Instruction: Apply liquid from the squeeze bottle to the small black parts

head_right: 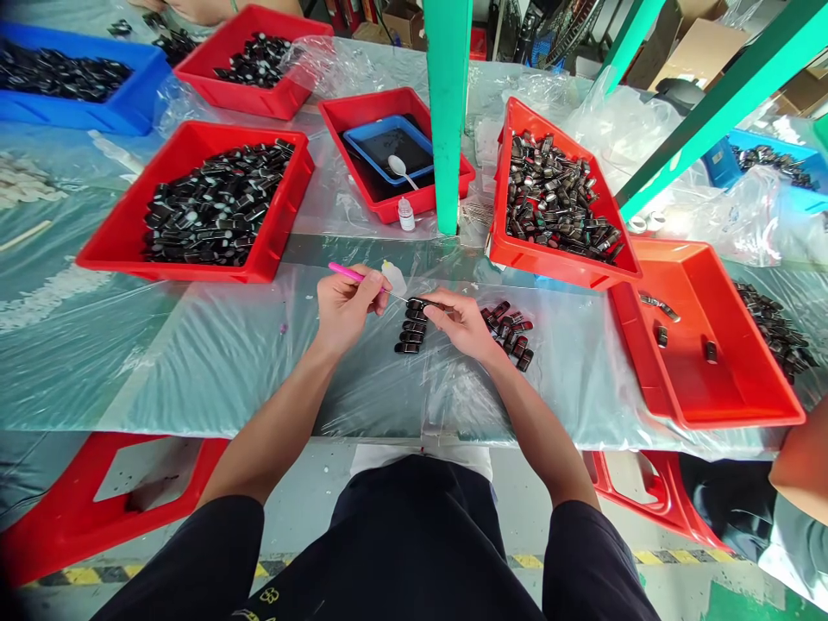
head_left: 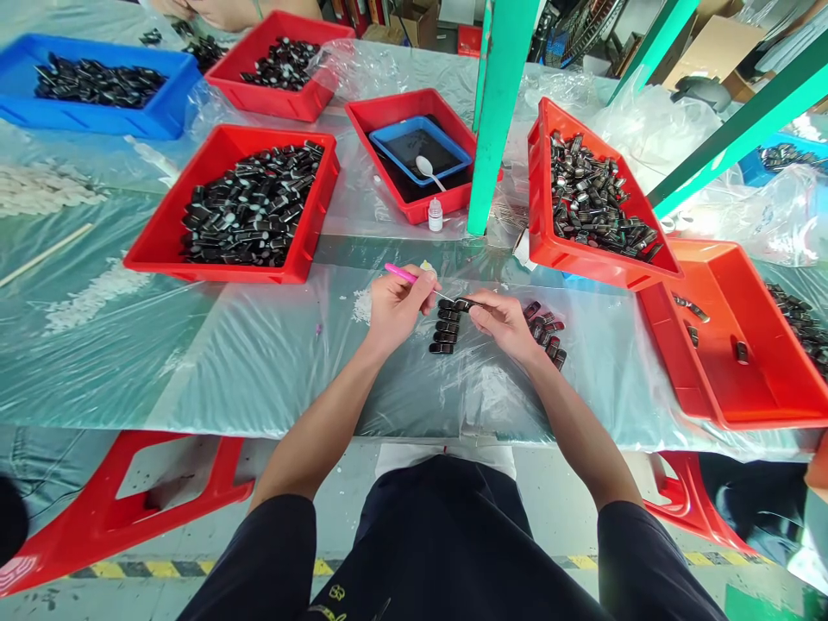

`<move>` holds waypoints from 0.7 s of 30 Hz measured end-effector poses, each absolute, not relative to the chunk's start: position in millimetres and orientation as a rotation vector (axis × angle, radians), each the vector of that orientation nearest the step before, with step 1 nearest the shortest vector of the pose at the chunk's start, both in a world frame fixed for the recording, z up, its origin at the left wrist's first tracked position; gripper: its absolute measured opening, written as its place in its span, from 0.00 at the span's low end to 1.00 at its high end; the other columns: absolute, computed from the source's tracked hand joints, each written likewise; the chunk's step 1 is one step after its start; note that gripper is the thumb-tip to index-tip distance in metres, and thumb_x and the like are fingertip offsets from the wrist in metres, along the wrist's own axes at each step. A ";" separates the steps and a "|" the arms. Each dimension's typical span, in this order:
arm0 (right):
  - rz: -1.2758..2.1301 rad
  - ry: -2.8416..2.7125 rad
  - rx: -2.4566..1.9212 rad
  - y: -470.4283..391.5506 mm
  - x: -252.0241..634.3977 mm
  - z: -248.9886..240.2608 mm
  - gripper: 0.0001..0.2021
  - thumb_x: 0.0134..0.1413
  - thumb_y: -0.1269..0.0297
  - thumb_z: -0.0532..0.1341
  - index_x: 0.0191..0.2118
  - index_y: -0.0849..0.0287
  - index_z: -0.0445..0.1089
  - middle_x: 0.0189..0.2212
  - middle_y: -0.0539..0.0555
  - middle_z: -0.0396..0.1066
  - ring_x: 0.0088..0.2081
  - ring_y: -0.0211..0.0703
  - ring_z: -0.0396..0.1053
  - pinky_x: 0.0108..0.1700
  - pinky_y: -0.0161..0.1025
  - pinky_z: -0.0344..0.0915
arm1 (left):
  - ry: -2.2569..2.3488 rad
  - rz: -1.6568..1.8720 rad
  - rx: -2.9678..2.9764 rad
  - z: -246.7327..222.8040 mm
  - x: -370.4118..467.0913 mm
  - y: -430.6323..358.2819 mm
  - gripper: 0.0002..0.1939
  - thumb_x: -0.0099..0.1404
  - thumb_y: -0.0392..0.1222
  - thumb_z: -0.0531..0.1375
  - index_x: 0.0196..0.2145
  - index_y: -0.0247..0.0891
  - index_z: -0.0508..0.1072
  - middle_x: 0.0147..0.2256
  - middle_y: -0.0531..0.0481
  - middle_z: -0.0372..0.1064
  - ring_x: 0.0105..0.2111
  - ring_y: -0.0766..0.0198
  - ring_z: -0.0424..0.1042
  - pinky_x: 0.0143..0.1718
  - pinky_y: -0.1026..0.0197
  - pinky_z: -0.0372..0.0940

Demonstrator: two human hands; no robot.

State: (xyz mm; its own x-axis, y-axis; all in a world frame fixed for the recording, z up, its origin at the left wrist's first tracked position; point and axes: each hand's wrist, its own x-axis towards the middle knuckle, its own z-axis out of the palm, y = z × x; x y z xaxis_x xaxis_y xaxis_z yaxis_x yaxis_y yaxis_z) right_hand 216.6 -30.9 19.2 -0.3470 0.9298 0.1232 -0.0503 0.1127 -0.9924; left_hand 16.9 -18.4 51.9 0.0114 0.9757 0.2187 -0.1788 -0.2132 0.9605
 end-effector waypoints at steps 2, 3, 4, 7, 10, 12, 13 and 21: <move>1.380 -1.500 -0.919 -31.4 216.5 19.1 0.27 0.57 0.35 0.68 0.40 0.58 0.80 0.32 0.52 0.66 0.30 0.36 0.60 0.29 0.35 0.59 | 0.947 1.420 1.244 51.8 18.2 -19.7 0.28 0.58 0.67 0.71 0.23 0.37 0.78 0.17 0.53 0.67 0.15 0.72 0.63 0.18 0.66 0.56; 1.379 -1.501 -0.924 -31.6 216.6 19.2 0.27 0.57 0.35 0.68 0.40 0.59 0.80 0.32 0.52 0.66 0.30 0.36 0.60 0.29 0.35 0.59 | 0.950 1.424 1.248 51.9 18.9 -20.4 0.28 0.58 0.67 0.71 0.23 0.37 0.78 0.17 0.53 0.67 0.15 0.72 0.63 0.18 0.66 0.56; 1.377 -1.498 -0.927 -31.9 216.8 19.4 0.27 0.57 0.35 0.68 0.40 0.59 0.80 0.32 0.52 0.66 0.30 0.36 0.60 0.29 0.35 0.60 | 0.953 1.431 1.255 52.0 19.5 -21.0 0.28 0.58 0.67 0.71 0.23 0.37 0.78 0.17 0.53 0.67 0.15 0.72 0.63 0.18 0.66 0.56; 1.373 -1.488 -0.926 -32.2 217.6 20.2 0.26 0.58 0.37 0.69 0.40 0.59 0.80 0.32 0.52 0.66 0.30 0.36 0.60 0.29 0.36 0.60 | 0.962 1.472 1.281 52.8 20.9 -22.8 0.29 0.59 0.68 0.71 0.23 0.37 0.78 0.17 0.53 0.67 0.15 0.71 0.64 0.17 0.66 0.57; 1.370 -1.474 -0.913 -31.6 218.0 20.5 0.25 0.58 0.37 0.69 0.40 0.58 0.80 0.33 0.52 0.66 0.30 0.36 0.60 0.29 0.36 0.60 | 0.963 1.530 1.291 53.5 21.0 -24.1 0.28 0.59 0.68 0.70 0.23 0.37 0.78 0.17 0.53 0.67 0.15 0.71 0.64 0.18 0.65 0.58; 1.365 -1.462 -0.912 -30.9 218.1 19.7 0.25 0.58 0.38 0.69 0.40 0.58 0.80 0.33 0.52 0.67 0.30 0.36 0.61 0.29 0.36 0.60 | 0.968 1.563 1.295 53.0 20.3 -24.5 0.28 0.60 0.68 0.70 0.23 0.37 0.77 0.17 0.53 0.67 0.16 0.71 0.64 0.18 0.65 0.57; 1.363 -1.455 -0.918 -30.5 218.2 18.9 0.25 0.58 0.37 0.69 0.41 0.58 0.80 0.34 0.52 0.68 0.30 0.36 0.61 0.29 0.36 0.60 | 0.977 1.579 1.297 52.2 19.8 -24.5 0.28 0.61 0.68 0.69 0.24 0.38 0.77 0.17 0.53 0.67 0.16 0.71 0.64 0.18 0.64 0.57; 1.350 -1.431 -0.896 -25.3 218.7 12.5 0.24 0.58 0.40 0.69 0.46 0.56 0.79 0.35 0.51 0.72 0.28 0.35 0.62 0.29 0.37 0.62 | 0.991 1.855 1.246 42.5 12.7 -20.5 0.20 0.70 0.58 0.66 0.29 0.40 0.78 0.21 0.54 0.69 0.19 0.71 0.65 0.21 0.62 0.55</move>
State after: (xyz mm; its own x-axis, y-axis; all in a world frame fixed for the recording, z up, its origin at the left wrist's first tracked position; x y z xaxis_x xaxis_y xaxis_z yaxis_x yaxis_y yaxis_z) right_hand 218.7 -25.3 12.5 -0.2899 0.9457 0.1466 -0.0914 0.1251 -0.9879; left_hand 12.7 -20.5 42.5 -0.3079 0.8523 0.4228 -0.1222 -0.4761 0.8708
